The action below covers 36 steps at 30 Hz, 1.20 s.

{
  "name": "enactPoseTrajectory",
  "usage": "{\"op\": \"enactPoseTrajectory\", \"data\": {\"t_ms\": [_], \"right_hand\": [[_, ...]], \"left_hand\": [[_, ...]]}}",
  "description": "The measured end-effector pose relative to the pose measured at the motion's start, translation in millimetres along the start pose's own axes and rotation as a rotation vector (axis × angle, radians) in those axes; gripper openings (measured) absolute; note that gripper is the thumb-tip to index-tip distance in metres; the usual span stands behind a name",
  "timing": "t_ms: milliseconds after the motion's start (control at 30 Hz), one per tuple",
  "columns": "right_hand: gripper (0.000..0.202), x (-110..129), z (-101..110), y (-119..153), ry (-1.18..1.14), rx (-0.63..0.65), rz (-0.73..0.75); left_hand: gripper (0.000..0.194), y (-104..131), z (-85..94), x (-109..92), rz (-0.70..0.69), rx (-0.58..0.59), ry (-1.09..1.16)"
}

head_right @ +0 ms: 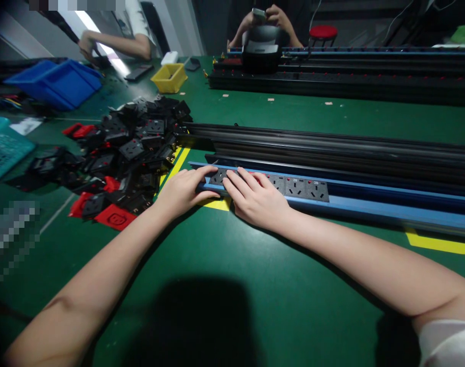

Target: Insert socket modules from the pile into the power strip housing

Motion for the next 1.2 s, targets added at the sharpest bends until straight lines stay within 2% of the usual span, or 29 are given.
{"op": "enactPoseTrajectory", "data": {"t_ms": [100,233,333,433,533,767,1200], "right_hand": [[0.052,0.0,1.3,0.1,0.003,-0.016,-0.009],[0.055,1.7,3.2,-0.1,0.002,-0.032,0.016],[0.063,5.0,1.2,-0.7,-0.009,0.005,0.073],[0.066,6.3,-0.1,-1.3,-0.050,0.029,0.104],[0.066,5.6,0.1,-1.9,-0.080,0.028,0.100],[0.062,6.7,-2.0,-0.6,-0.035,0.042,0.104],[0.060,6.0,-3.9,-1.0,-0.018,0.048,0.097]], "left_hand": [[0.066,4.7,0.2,2.6,0.004,-0.065,0.049],[0.059,10.4,11.0,11.2,0.031,-0.208,0.316],[0.044,11.4,15.6,26.8,0.128,-0.285,0.479],[0.036,11.3,13.6,42.0,0.252,-0.312,0.538],[0.036,11.1,10.7,46.8,0.299,-0.307,0.549],[0.034,9.7,5.9,35.9,0.233,-0.219,0.463],[0.033,10.2,3.2,36.7,0.239,-0.203,0.490]]}}
Point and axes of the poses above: each hand's wrist, its own y-axis away from the middle knuckle, its own z-axis out of the back of the hand, x = y × z, the point moved 9 cm from there along -y, towards the middle knuckle, and after that the axes turned 5 degrees about z, right-handed, at the moved point
